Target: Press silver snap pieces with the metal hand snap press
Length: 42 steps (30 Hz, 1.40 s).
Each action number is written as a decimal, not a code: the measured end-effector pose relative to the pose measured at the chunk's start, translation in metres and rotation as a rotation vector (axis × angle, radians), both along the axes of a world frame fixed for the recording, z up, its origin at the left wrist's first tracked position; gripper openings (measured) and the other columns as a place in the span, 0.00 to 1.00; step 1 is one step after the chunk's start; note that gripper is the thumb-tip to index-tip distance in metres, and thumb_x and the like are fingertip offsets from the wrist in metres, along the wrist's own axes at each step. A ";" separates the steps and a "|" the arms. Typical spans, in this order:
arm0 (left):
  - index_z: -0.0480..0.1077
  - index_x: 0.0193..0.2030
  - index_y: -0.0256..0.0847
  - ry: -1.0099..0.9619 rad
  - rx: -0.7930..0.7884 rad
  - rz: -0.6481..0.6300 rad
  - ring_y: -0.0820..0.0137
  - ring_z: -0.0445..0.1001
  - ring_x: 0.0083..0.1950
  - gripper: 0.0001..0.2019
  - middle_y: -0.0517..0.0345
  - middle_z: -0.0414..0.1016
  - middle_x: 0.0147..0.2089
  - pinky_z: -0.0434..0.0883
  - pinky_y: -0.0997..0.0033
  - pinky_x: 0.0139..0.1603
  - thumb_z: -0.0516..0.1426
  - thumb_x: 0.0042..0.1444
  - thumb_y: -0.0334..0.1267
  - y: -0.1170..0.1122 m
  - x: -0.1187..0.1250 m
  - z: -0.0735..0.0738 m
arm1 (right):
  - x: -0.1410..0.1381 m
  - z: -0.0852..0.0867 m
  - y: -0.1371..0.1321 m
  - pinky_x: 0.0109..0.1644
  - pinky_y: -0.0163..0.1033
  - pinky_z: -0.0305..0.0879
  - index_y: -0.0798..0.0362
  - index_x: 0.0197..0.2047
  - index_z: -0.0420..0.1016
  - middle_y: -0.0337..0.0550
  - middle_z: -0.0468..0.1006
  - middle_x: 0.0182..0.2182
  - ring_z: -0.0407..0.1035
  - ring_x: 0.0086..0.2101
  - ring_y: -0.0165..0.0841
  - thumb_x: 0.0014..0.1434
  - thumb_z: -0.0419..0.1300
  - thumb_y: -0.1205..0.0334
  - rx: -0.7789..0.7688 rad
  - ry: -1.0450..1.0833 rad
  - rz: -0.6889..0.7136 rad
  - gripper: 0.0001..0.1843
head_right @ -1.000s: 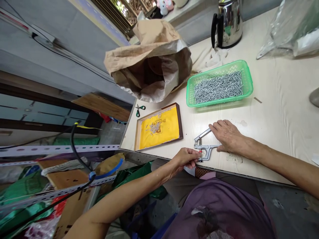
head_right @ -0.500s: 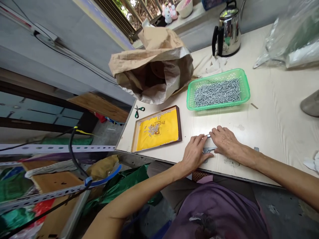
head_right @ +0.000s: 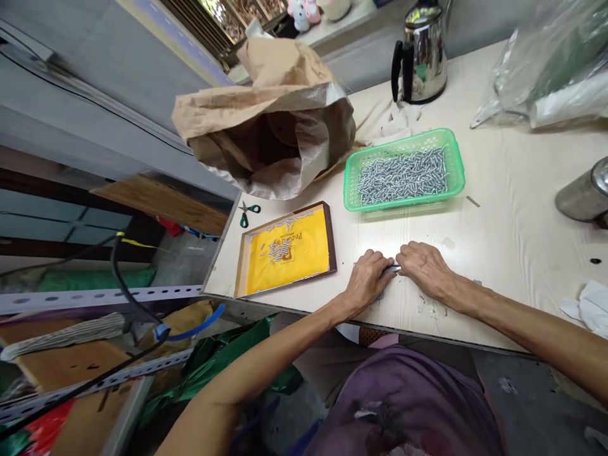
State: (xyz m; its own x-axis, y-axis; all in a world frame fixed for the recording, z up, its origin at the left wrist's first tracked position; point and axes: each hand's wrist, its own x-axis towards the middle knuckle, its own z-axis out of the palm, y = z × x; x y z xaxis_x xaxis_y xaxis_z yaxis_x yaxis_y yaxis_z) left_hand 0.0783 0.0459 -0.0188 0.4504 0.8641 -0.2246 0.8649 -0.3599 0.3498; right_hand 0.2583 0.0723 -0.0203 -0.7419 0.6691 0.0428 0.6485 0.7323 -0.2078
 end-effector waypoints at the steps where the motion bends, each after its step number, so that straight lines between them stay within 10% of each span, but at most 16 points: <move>1: 0.69 0.42 0.39 -0.006 -0.001 -0.004 0.61 0.68 0.47 0.05 0.51 0.70 0.40 0.69 0.60 0.46 0.54 0.63 0.36 0.002 0.000 -0.001 | 0.001 -0.001 0.001 0.36 0.38 0.57 0.53 0.32 0.71 0.44 0.73 0.30 0.64 0.32 0.35 0.63 0.58 0.65 -0.008 -0.001 -0.006 0.07; 7: 0.62 0.60 0.40 -0.208 0.201 0.092 0.55 0.64 0.60 0.26 0.44 0.66 0.59 0.68 0.53 0.57 0.62 0.56 0.41 -0.009 -0.011 -0.012 | 0.011 -0.005 0.001 0.49 0.48 0.65 0.58 0.57 0.65 0.57 0.71 0.51 0.64 0.51 0.47 0.57 0.64 0.53 0.035 0.087 -0.019 0.29; 11: 0.70 0.51 0.40 -0.274 0.297 0.298 0.61 0.69 0.52 0.11 0.49 0.72 0.49 0.69 0.58 0.53 0.56 0.63 0.39 -0.028 -0.030 -0.002 | 0.010 -0.006 -0.007 0.52 0.51 0.64 0.56 0.56 0.67 0.58 0.69 0.55 0.61 0.56 0.50 0.59 0.61 0.52 0.078 0.117 0.009 0.25; 18: 0.75 0.28 0.39 0.024 -0.194 0.619 0.63 0.72 0.45 0.11 0.53 0.75 0.36 0.66 0.69 0.42 0.63 0.54 0.44 -0.032 -0.043 0.022 | -0.010 -0.004 -0.016 0.37 0.41 0.56 0.54 0.37 0.71 0.46 0.74 0.35 0.64 0.38 0.39 0.58 0.64 0.63 0.039 0.029 0.067 0.05; 27: 0.78 0.28 0.36 0.178 -0.437 0.489 0.64 0.76 0.35 0.07 0.53 0.77 0.28 0.61 0.72 0.32 0.59 0.52 0.34 -0.023 -0.045 0.028 | -0.009 -0.013 -0.015 0.36 0.40 0.53 0.51 0.30 0.66 0.41 0.70 0.30 0.61 0.32 0.35 0.64 0.50 0.73 0.011 0.110 0.038 0.12; 37: 0.77 0.48 0.42 -0.353 0.609 0.491 0.73 0.72 0.35 0.11 0.55 0.77 0.41 0.68 0.75 0.39 0.58 0.61 0.37 0.049 -0.077 0.121 | 0.002 -0.013 -0.015 0.35 0.39 0.56 0.50 0.31 0.67 0.42 0.70 0.30 0.64 0.31 0.34 0.67 0.44 0.70 -0.033 0.195 -0.007 0.16; 42: 0.78 0.36 0.38 0.106 0.380 0.746 0.68 0.73 0.38 0.09 0.53 0.77 0.36 0.66 0.72 0.39 0.55 0.61 0.32 0.072 -0.156 0.092 | 0.001 -0.031 -0.012 0.32 0.41 0.56 0.48 0.31 0.69 0.42 0.70 0.28 0.65 0.29 0.36 0.69 0.44 0.61 -0.008 0.342 0.001 0.17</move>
